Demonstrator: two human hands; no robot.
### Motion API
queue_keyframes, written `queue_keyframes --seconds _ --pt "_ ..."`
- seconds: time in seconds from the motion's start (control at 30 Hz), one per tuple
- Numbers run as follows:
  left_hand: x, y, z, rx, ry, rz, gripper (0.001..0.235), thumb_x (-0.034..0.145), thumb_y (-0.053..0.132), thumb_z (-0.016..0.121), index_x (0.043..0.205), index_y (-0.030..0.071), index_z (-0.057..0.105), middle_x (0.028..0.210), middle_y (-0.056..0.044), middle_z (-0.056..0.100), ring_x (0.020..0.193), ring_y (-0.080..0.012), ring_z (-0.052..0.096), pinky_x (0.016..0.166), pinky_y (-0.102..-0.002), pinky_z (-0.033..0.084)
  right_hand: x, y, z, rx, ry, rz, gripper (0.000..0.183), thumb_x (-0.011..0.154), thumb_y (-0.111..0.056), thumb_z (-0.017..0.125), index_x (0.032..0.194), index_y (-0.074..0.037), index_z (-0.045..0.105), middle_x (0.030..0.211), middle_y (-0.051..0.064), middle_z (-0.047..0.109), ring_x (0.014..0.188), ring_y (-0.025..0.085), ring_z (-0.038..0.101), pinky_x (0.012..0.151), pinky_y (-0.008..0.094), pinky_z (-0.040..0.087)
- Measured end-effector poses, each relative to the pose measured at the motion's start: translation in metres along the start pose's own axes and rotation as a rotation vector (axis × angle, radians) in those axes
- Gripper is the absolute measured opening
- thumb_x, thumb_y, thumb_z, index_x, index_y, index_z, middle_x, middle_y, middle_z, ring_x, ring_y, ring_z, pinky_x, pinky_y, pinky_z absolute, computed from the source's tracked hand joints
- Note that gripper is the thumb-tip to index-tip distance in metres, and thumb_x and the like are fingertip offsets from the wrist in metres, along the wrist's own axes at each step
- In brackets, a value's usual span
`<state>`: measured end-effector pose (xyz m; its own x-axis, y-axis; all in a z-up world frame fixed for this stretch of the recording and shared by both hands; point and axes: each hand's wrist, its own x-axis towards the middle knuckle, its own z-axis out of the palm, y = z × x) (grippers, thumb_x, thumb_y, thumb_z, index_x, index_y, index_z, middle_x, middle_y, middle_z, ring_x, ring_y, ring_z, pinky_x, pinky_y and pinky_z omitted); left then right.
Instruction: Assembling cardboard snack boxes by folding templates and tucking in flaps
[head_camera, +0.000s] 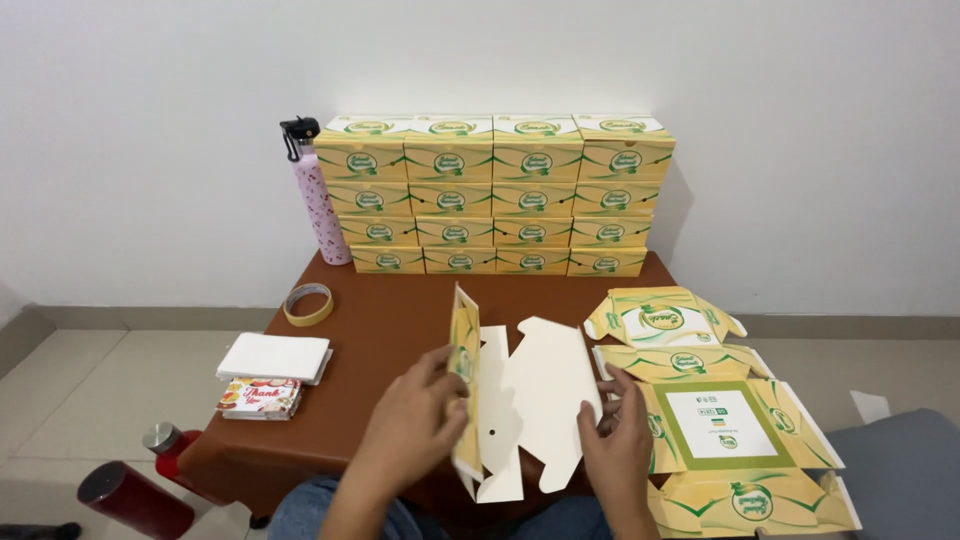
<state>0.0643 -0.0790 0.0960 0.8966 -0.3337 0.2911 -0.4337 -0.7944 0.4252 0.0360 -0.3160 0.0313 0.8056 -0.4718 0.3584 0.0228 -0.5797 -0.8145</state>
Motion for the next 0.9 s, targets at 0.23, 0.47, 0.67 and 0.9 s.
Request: queue_keyframes --seconds 0.23,0.47,0.67,0.9 --pt "-0.036 -0.074 0.022 -0.08 -0.157 -0.383 0.045 0.085 0.042 0.069 0.127 0.025 0.067 0.153 0.005 0.045 0.13 -0.0284 0.054 0.104 -0.043 0.049 -0.011 -0.05 0.012 0.266 -0.106 -0.302 0.066 0.086 -0.002 0.062 0.148 -0.004 0.039 0.123 0.015 0.058 0.114 0.025 0.062 0.101 0.039 0.055" --pt "-0.046 -0.111 0.068 -0.036 0.039 -0.044 0.064 0.085 0.047 0.069 0.136 0.008 0.06 0.148 -0.012 0.051 0.142 -0.0232 0.04 0.12 -0.053 0.014 -0.044 -0.044 0.066 -0.089 -0.697 -0.573 0.068 0.102 -0.036 0.039 0.157 -0.003 0.017 0.166 0.022 0.017 0.154 0.036 0.011 0.12 0.052 0.012" --pt "-0.051 -0.12 0.082 0.012 0.183 0.087 0.06 0.087 0.032 0.058 0.139 0.003 0.054 0.149 -0.016 0.05 0.144 -0.025 0.039 0.118 -0.052 0.016 -0.012 -0.008 0.101 -0.532 -0.929 -0.515 0.073 0.105 -0.049 0.024 0.159 -0.002 0.008 0.167 0.021 -0.006 0.154 0.03 -0.015 0.121 0.044 -0.005" --pt "-0.051 -0.126 0.09 0.056 0.201 0.12 0.062 0.087 0.031 0.056 0.142 0.002 0.052 0.15 -0.017 0.048 0.143 -0.0255 0.04 0.117 -0.053 0.018 0.073 0.001 0.158 -0.674 -0.899 -0.298 0.077 0.102 -0.054 0.016 0.16 -0.008 -0.005 0.167 0.019 -0.016 0.152 0.027 -0.024 0.123 0.043 -0.01"
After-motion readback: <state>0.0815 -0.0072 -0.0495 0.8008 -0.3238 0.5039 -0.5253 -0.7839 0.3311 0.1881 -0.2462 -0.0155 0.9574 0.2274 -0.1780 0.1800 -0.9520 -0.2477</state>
